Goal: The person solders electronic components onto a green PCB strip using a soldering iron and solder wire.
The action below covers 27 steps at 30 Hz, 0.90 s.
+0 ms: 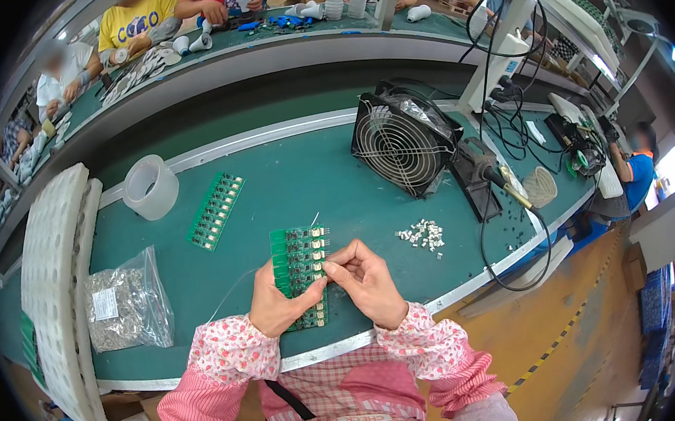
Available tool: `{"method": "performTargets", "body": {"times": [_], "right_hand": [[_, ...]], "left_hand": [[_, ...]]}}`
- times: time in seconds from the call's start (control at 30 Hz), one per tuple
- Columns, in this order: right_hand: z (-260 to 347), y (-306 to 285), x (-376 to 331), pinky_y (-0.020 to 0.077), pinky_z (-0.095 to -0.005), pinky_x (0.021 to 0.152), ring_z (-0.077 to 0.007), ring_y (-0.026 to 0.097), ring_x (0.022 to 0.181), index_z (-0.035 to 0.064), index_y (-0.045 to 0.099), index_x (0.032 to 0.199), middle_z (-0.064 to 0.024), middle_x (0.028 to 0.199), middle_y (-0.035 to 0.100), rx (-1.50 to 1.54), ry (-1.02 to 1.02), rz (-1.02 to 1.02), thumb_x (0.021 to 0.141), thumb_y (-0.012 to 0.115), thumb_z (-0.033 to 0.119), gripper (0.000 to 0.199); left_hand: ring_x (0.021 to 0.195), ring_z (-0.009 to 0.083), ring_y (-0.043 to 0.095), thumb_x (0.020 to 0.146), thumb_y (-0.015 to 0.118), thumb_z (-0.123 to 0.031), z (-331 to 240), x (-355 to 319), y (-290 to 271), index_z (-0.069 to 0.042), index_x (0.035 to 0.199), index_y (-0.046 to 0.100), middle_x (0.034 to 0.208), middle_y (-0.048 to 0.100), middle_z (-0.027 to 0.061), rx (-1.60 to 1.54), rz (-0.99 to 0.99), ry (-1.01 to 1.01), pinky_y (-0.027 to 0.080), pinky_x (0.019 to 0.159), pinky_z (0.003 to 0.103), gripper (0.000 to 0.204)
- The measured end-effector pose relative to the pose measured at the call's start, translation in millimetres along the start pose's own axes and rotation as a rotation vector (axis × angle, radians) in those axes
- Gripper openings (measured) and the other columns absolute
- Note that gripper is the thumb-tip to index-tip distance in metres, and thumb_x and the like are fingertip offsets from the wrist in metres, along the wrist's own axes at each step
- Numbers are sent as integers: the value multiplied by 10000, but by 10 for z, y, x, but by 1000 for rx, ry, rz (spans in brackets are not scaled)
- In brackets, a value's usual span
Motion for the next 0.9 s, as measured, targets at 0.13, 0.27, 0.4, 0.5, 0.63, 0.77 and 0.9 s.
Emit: {"method": "performTargets", "body": {"times": [0.13,0.27,0.4,0.5,0.63,0.77,0.9], "right_hand": [[89,47,-32,491,-232,784,-90,579,864,-6,500,940,-64,933,595,113,-45,22,886,589,57,121],[76,12,-85,483,-223,797,-89,576,884,-23,531,1000,-62,961,597,101,-18,-20,875,603,49,161],[115,-2,-116,480,-220,799,-86,576,887,-30,547,1007,-62,971,601,80,-41,-75,873,604,44,164],[78,-18,-121,477,-216,800,-86,578,884,-34,553,1013,-61,960,604,74,-36,-52,874,602,40,164],[122,-26,-115,479,-215,768,-79,574,873,-21,553,1051,-54,948,604,60,-55,-77,874,612,68,206],[301,-345,-105,489,-247,714,-127,601,812,16,592,1015,-75,918,616,-450,-126,-182,817,666,94,226],[760,-660,-219,462,-340,677,-244,553,776,49,625,889,-68,832,572,-1364,-491,-428,716,701,88,194]], "left_hand": [[758,76,606,741,702,-20,-109,-33,-15,3,978,617,863,657,33,-7,-15,34,501,675,233,253],[755,73,606,742,711,-26,-108,-43,4,1,989,629,865,660,32,-1,5,11,501,671,229,261],[757,72,607,746,712,-33,-117,-48,14,0,992,633,873,661,34,41,12,39,501,673,227,261],[759,71,608,748,712,-36,-101,-46,26,4,994,628,872,661,33,22,15,28,502,676,227,263],[754,75,608,750,709,-34,-141,-36,25,8,985,624,870,661,36,27,1,58,502,663,229,253],[737,91,606,764,699,-32,6,0,-95,4,990,600,874,648,48,-139,-90,-64,503,647,241,249],[726,105,602,777,692,-45,185,30,-212,-6,996,575,871,632,49,-315,-205,-202,503,643,256,251]]}}
Point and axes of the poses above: each hand's wrist, its own x-axis towards the middle knuckle, its own y-axis out of the palm, z = x × y, the point moved 8 cm from there along x, towards the middle knuckle
